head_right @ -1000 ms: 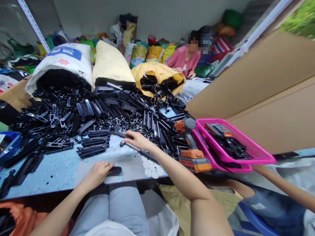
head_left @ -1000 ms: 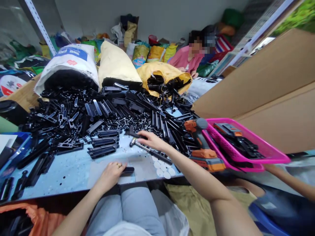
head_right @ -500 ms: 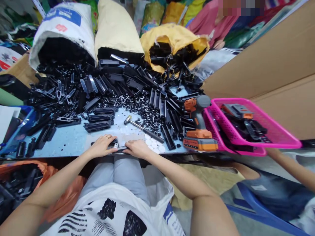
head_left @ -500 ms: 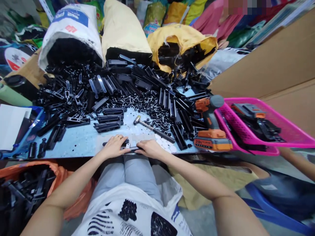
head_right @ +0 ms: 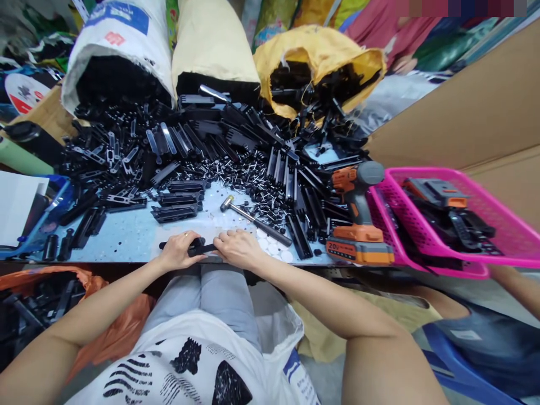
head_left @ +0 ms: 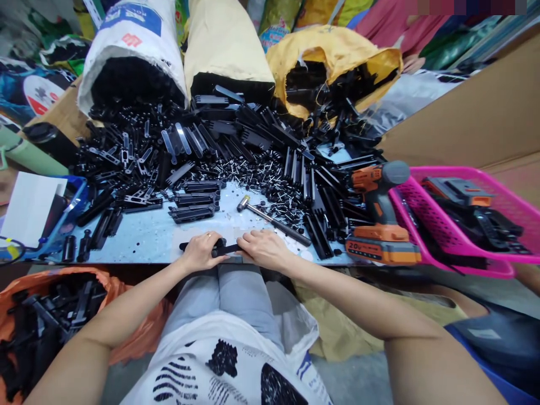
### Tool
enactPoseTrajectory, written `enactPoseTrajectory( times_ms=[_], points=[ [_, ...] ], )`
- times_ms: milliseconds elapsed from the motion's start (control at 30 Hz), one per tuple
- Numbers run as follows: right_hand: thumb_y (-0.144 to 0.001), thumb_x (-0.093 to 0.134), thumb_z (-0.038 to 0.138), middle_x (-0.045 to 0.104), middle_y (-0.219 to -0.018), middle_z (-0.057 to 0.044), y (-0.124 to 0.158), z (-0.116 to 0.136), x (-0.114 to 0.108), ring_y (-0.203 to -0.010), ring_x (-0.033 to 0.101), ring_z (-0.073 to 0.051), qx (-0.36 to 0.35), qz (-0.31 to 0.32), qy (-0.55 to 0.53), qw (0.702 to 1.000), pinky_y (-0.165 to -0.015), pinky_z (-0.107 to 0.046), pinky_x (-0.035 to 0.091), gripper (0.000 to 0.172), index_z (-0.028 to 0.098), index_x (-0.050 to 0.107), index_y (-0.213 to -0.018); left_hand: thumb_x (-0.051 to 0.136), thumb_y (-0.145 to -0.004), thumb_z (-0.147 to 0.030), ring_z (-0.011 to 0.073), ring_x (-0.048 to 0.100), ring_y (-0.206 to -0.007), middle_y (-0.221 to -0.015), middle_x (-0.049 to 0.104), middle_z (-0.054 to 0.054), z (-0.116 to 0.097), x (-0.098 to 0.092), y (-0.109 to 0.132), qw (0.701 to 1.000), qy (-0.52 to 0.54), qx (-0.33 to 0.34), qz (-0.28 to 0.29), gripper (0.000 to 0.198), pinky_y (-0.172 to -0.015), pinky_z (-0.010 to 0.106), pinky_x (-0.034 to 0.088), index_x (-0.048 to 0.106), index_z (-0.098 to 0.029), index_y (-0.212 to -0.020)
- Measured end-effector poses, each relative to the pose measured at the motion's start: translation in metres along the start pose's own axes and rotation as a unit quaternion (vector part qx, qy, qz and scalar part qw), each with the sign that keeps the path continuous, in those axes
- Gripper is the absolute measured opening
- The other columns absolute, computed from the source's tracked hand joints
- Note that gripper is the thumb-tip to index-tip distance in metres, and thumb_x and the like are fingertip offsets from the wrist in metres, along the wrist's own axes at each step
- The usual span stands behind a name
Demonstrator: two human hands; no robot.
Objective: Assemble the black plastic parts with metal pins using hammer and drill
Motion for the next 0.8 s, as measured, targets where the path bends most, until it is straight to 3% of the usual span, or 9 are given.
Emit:
enactPoseTrajectory(
  times_ms=[133, 267, 333, 400, 467, 600, 700, 800],
  points=[
    [-0.095, 0.028, 0.049, 0.061, -0.087, -0.008, -0.002, -0.004, 0.001, -0.073, 0.055, -0.016, -0.022, 0.002, -0.005, 1.000, -0.062, -0.027, 0.028, 0.042, 0.017, 0.057, -0.094, 0.053, -0.078, -0.061, 0.0200, 0.060, -0.078, -0.086, 0.060, 0.005, 0.000, -0.002, 0.002, 1.000, 0.005, -0.001, 0.025, 0.047, -0.066, 0.029, 0.044, 0.052, -0.017, -0.095],
    [-0.095, 0.028, 0.050, 0.061, -0.085, -0.006, 0.005, -0.017, 0.032, -0.074, 0.054, -0.015, -0.026, -0.046, -0.033, 0.998, -0.063, -0.027, 0.028, 0.045, 0.017, 0.058, -0.092, 0.052, -0.077, -0.063, 0.0223, 0.059, -0.081, -0.086, 0.061, 0.006, -0.007, -0.002, -0.012, 0.995, -0.007, 0.015, 0.100, 0.050, -0.069, 0.031, 0.045, 0.053, -0.017, -0.097],
    [-0.094, 0.031, 0.051, 0.062, -0.088, -0.007, 0.011, -0.025, 0.051, -0.079, 0.054, -0.016, -0.020, -0.086, -0.055, 0.995, -0.068, -0.028, 0.030, 0.044, 0.017, 0.060, -0.093, 0.049, -0.082, -0.060, 0.0244, 0.056, -0.093, -0.097, 0.061, 0.009, -0.010, -0.001, -0.037, 0.994, -0.012, 0.034, 0.101, 0.049, -0.078, 0.034, 0.044, 0.053, -0.017, -0.105],
    [-0.093, 0.036, 0.050, 0.062, -0.090, -0.007, 0.020, -0.030, 0.067, -0.082, 0.053, -0.016, -0.013, -0.117, -0.076, 0.990, -0.072, -0.029, 0.031, 0.042, 0.017, 0.061, -0.096, 0.042, -0.090, -0.047, 0.0243, 0.052, -0.105, -0.111, 0.057, 0.011, -0.005, 0.000, -0.078, 0.998, -0.018, 0.020, 0.059, 0.041, -0.088, 0.036, 0.042, 0.050, -0.017, -0.115],
    [-0.092, 0.040, 0.049, 0.061, -0.090, -0.008, 0.029, -0.031, 0.077, -0.084, 0.053, -0.016, -0.001, -0.129, -0.095, 0.987, -0.074, -0.030, 0.032, 0.040, 0.016, 0.062, -0.098, 0.037, -0.093, -0.028, 0.0227, 0.051, -0.105, -0.112, 0.057, 0.011, 0.007, 0.003, -0.126, 0.998, -0.030, -0.045, 0.022, 0.030, -0.089, 0.035, 0.041, 0.051, -0.016, -0.117],
    [-0.092, 0.042, 0.046, 0.062, -0.089, -0.008, 0.035, -0.034, 0.078, -0.086, 0.053, -0.017, 0.029, -0.130, -0.126, 0.983, -0.075, -0.029, 0.035, 0.036, 0.017, 0.062, -0.099, 0.040, -0.083, -0.002, 0.0232, 0.053, -0.104, -0.116, 0.055, 0.015, 0.034, 0.016, -0.203, 0.990, -0.043, -0.129, 0.043, 0.035, -0.085, 0.033, 0.044, 0.056, -0.013, -0.112],
    [-0.095, 0.037, 0.035, 0.063, -0.094, -0.009, 0.020, -0.055, 0.066, -0.088, 0.053, -0.018, 0.095, -0.157, -0.110, 0.977, -0.076, -0.029, 0.036, 0.031, 0.017, 0.063, -0.098, 0.038, -0.080, 0.003, 0.0233, 0.057, -0.100, -0.109, 0.058, 0.017, 0.036, 0.025, -0.224, 0.990, -0.028, -0.136, 0.037, 0.033, -0.084, 0.033, 0.044, 0.061, -0.008, -0.101],
    [-0.094, 0.037, 0.022, 0.064, -0.102, -0.011, -0.009, -0.095, 0.055, -0.094, 0.052, -0.020, 0.189, -0.149, -0.056, 0.969, -0.078, -0.030, 0.036, 0.028, 0.015, 0.061, -0.106, 0.042, -0.079, 0.000, 0.0227, 0.058, -0.097, -0.105, 0.060, 0.016, 0.027, 0.023, -0.214, 0.990, -0.019, -0.139, 0.017, 0.027, -0.086, 0.033, 0.044, 0.062, -0.007, -0.097]
  ],
)
Point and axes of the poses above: each hand's wrist, its own y-axis away from the middle knuckle, its own x-axis out of the palm, z = x × y, the point moved 1 cm from there along -y, towards the middle knuckle
